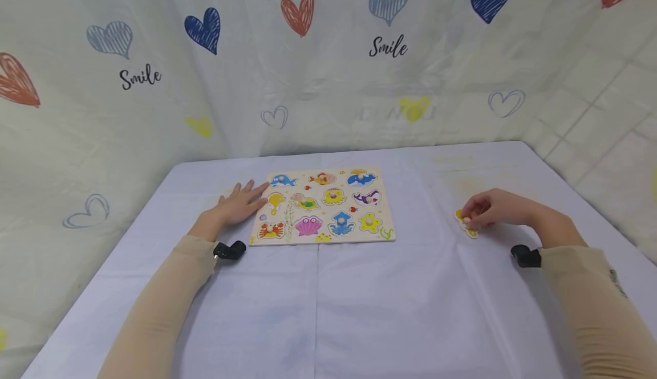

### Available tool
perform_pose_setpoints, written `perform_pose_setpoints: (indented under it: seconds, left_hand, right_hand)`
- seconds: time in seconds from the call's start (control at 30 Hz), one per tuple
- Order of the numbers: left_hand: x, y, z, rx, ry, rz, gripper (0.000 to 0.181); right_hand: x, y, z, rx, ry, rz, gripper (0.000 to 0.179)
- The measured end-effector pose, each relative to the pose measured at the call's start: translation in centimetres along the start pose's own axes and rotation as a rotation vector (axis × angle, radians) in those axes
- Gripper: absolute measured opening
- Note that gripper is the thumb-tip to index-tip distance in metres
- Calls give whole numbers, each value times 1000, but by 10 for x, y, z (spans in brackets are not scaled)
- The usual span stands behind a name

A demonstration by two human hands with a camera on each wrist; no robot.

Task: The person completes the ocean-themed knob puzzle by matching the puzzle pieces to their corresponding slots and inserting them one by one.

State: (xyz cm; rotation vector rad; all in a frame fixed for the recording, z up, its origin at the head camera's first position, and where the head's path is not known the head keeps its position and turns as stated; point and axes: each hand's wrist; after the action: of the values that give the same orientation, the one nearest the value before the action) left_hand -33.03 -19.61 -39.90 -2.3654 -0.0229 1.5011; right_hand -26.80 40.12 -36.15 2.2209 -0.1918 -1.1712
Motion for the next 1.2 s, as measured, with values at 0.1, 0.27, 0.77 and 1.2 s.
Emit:
perform_pose_setpoints:
  seconds: [0.1,0.27,0.77,1.2]
  left_hand:
    - [-1,-1,-1,2,0,-6,66]
    - [-4,-2,-1,7,1,-1,66]
    - [-2,-1,-1,3,-4,5,66]
    - [-1,-1,-1,4,0,3,66]
  right_hand:
    - [0,0,0,25,7,-7,23]
    - [1,0,0,36,2,-26,22]
    - [0,30,3,-38,-51,-43,20]
    - [8,84,21,-177,-49,-5,16]
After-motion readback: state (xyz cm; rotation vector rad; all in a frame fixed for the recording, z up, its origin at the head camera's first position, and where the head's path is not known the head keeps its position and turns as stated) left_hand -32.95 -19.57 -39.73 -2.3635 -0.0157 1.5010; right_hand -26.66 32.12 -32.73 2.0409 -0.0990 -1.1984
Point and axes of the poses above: each hand's wrist, its own z-axis towards the middle knuckle, its own x-axis out of the palm, y = z × x, and after that the axes turned 10 degrees about y, right-handed
